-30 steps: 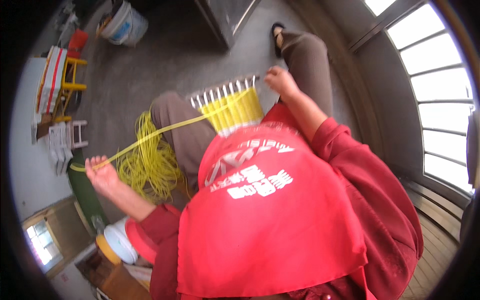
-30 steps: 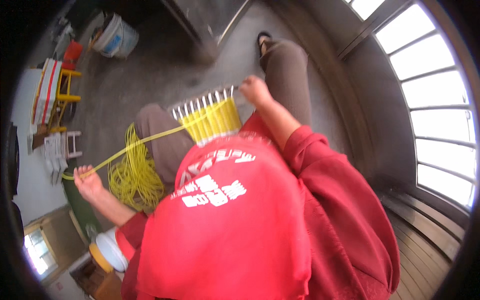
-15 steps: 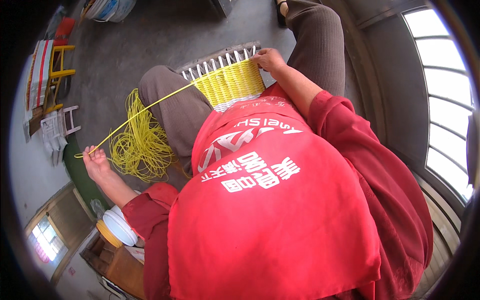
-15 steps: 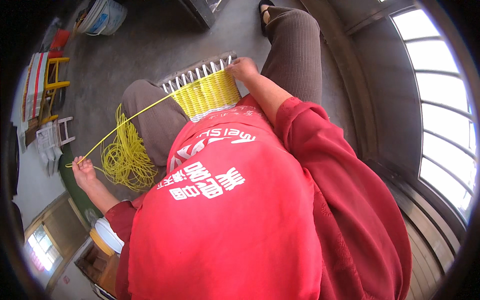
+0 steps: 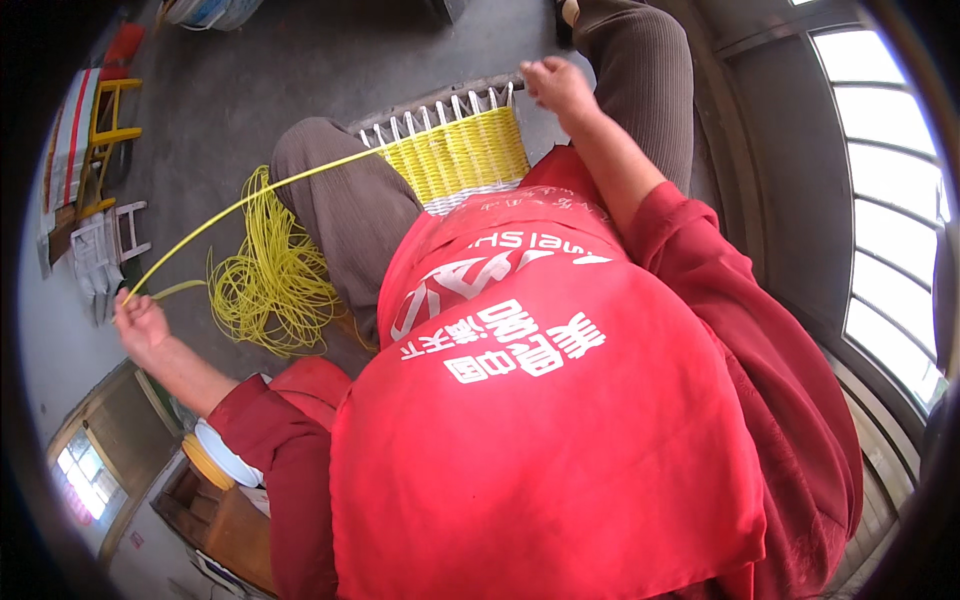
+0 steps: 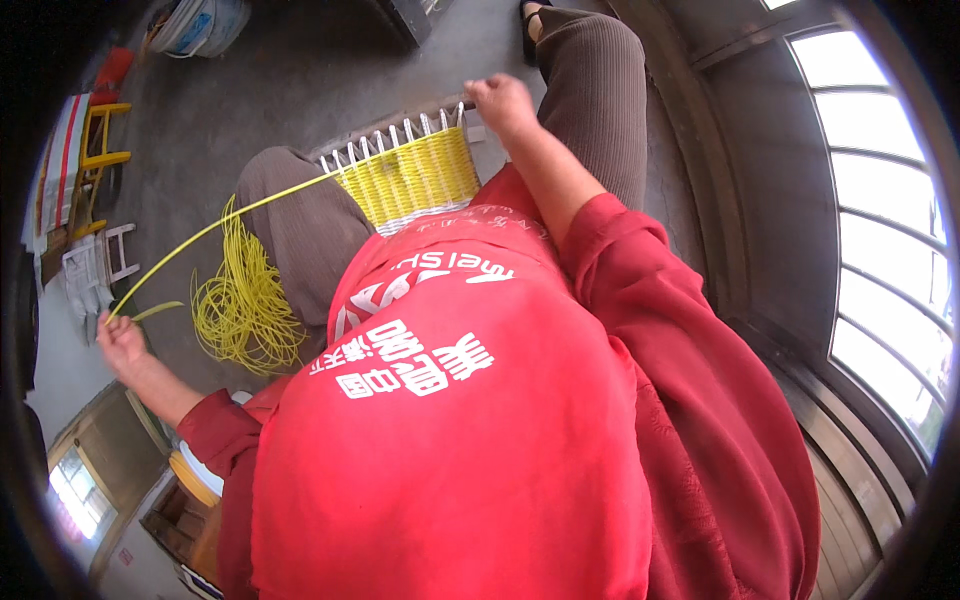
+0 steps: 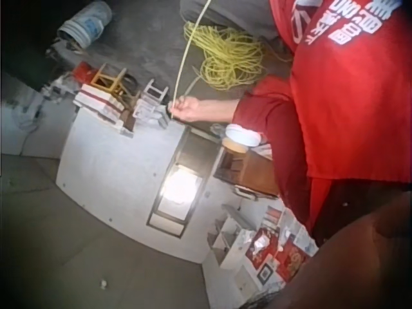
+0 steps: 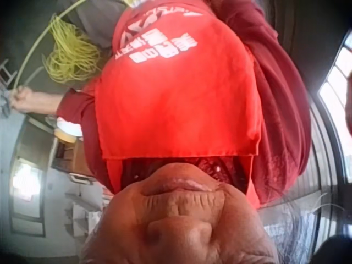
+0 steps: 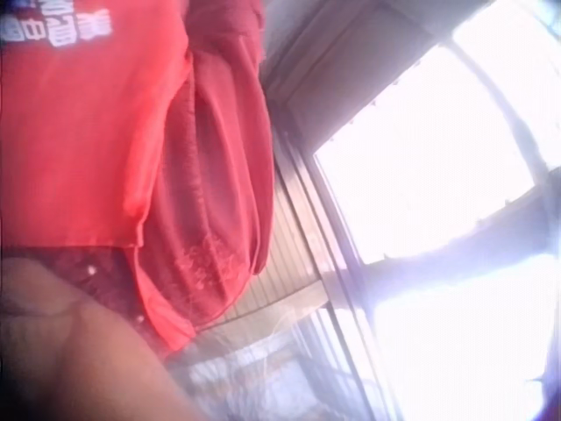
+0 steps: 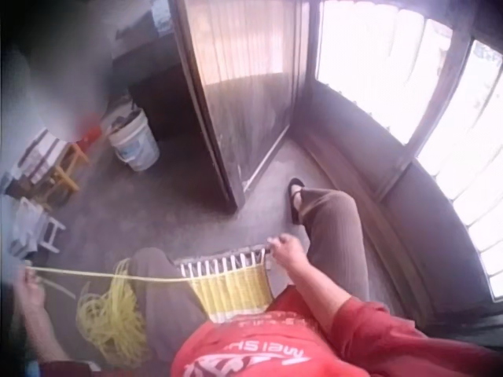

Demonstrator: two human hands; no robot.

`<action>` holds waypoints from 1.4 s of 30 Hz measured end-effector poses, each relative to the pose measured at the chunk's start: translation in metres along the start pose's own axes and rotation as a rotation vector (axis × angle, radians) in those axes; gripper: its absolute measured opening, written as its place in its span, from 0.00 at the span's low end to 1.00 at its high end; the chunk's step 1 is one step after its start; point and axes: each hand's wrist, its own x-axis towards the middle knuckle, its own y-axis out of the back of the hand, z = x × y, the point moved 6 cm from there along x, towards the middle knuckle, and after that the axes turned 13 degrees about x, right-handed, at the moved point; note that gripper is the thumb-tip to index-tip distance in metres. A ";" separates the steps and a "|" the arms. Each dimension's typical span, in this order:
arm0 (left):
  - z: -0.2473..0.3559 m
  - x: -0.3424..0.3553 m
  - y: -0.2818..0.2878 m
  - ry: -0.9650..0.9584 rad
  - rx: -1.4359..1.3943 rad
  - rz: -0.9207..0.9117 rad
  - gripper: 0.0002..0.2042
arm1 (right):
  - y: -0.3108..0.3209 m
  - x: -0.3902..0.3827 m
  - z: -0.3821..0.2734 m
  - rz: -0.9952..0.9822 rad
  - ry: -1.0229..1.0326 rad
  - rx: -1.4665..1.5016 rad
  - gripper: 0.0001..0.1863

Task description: The person sits on the floor and weaves a yellow basket using a plastic loom and yellow plastic strands. They repeatedly loop the strands through the loom pegs and pull them tight to form the basket walls.

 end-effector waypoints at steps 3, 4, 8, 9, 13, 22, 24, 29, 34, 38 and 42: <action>0.065 -0.031 -0.063 -0.239 -0.136 -0.097 0.10 | 0.007 0.000 -0.058 0.070 0.350 -0.142 0.18; 0.080 -0.046 -0.094 -0.233 -0.139 -0.204 0.10 | 0.002 -0.006 -0.081 0.072 0.460 -0.121 0.21; 0.070 -0.141 -0.256 -0.124 -0.043 -0.471 0.13 | -0.060 -0.062 -0.173 -0.312 0.617 0.076 0.17; 0.052 -0.169 -0.298 -0.052 -0.010 -0.626 0.16 | -0.078 -0.084 -0.188 -0.464 0.593 0.104 0.17; -0.045 -0.237 -0.401 0.215 0.352 -0.937 0.13 | -0.106 -0.128 -0.197 -0.838 0.336 0.427 0.18; -0.201 -0.321 -0.458 0.325 0.575 -1.334 0.08 | -0.038 -0.078 -0.130 -0.536 0.113 0.578 0.16; -0.196 -0.316 -0.461 0.491 0.533 -1.297 0.09 | -0.020 -0.071 -0.124 -0.444 0.142 0.453 0.15; -0.214 -0.317 -0.458 0.653 0.400 -1.284 0.09 | -0.006 -0.068 -0.076 -0.332 0.086 0.464 0.19; -0.227 -0.320 -0.462 0.696 0.527 -1.342 0.10 | -0.022 -0.060 -0.084 -0.368 0.285 0.324 0.18; -0.221 -0.317 -0.469 0.407 0.657 -1.361 0.10 | -0.023 -0.061 -0.080 -0.150 0.646 -0.504 0.19; -0.214 -0.310 -0.466 0.385 0.671 -1.215 0.10 | 0.010 -0.059 -0.083 0.159 0.419 -0.414 0.15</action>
